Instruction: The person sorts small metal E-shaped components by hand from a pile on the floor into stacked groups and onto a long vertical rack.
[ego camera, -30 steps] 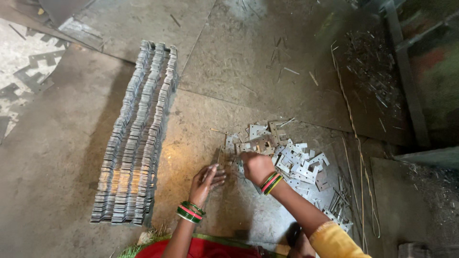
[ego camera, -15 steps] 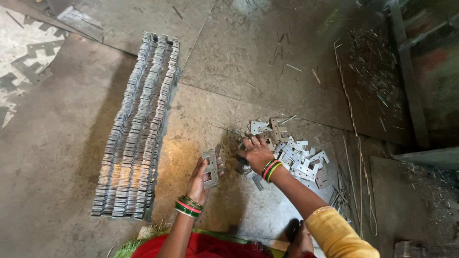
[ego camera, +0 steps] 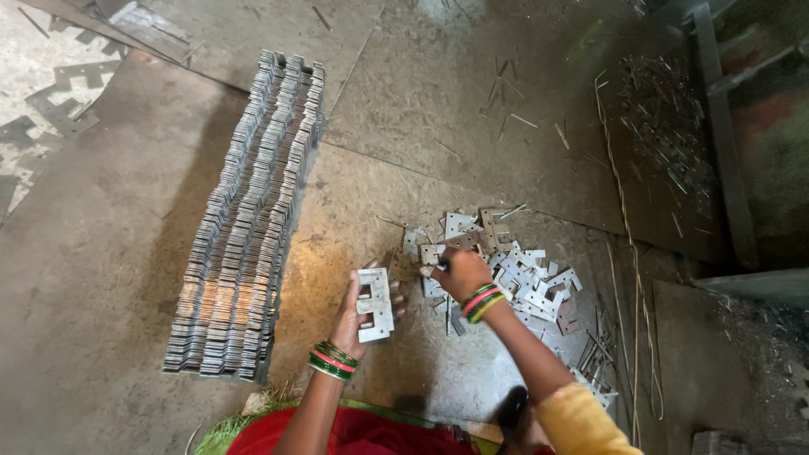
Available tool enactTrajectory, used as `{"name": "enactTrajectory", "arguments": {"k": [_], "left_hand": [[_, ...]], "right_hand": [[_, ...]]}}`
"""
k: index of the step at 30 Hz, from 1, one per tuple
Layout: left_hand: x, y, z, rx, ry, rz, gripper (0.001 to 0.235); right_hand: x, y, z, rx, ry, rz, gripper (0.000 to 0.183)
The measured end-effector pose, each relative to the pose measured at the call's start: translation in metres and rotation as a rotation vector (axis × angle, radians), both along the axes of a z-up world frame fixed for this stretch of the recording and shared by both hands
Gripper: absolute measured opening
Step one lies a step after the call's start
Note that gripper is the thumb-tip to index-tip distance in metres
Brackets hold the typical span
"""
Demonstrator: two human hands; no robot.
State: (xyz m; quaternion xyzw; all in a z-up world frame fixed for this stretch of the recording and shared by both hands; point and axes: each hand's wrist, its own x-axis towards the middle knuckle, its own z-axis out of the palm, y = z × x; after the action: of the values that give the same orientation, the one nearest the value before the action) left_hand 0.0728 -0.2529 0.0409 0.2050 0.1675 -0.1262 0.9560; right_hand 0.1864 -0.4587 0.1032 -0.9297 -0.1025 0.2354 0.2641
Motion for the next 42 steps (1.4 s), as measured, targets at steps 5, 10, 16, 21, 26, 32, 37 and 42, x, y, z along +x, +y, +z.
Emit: {"name": "enactTrajectory", "arguments": {"k": [5,10,16,21,26,32,37,42], "left_hand": [[0.000,0.002,0.007,0.159,0.023,-0.038,0.061],[-0.001,0.000,-0.007,0.272,-0.025,-0.001,0.065],[0.002,0.002,-0.013,0.245,0.077,0.041,0.064],[-0.002,-0.003,-0.010,0.078,-0.007,0.040,0.061],[0.001,-0.001,-0.014,0.180,-0.059,0.010,0.060],[0.003,-0.001,-0.010,0.206,-0.054,0.049,0.065],[0.003,0.004,0.007,0.266,0.094,0.012,0.068],[0.001,0.001,-0.004,0.339,0.122,0.035,0.061]], "right_hand": [[-0.014,0.014,-0.035,-0.620,-0.193,0.062,0.060],[-0.019,0.012,-0.041,-0.576,-0.209,0.018,0.049],[-0.001,-0.016,-0.028,-0.062,-0.008,-0.004,0.026],[0.040,-0.045,-0.054,0.152,-0.184,0.088,0.031],[0.059,-0.053,-0.040,-0.593,-0.656,0.329,0.064],[0.060,-0.050,-0.004,-0.436,-0.288,0.148,0.042],[0.045,-0.015,-0.009,0.032,0.021,0.186,0.042],[0.035,0.045,-0.037,-0.450,-0.224,-0.009,0.046]]}}
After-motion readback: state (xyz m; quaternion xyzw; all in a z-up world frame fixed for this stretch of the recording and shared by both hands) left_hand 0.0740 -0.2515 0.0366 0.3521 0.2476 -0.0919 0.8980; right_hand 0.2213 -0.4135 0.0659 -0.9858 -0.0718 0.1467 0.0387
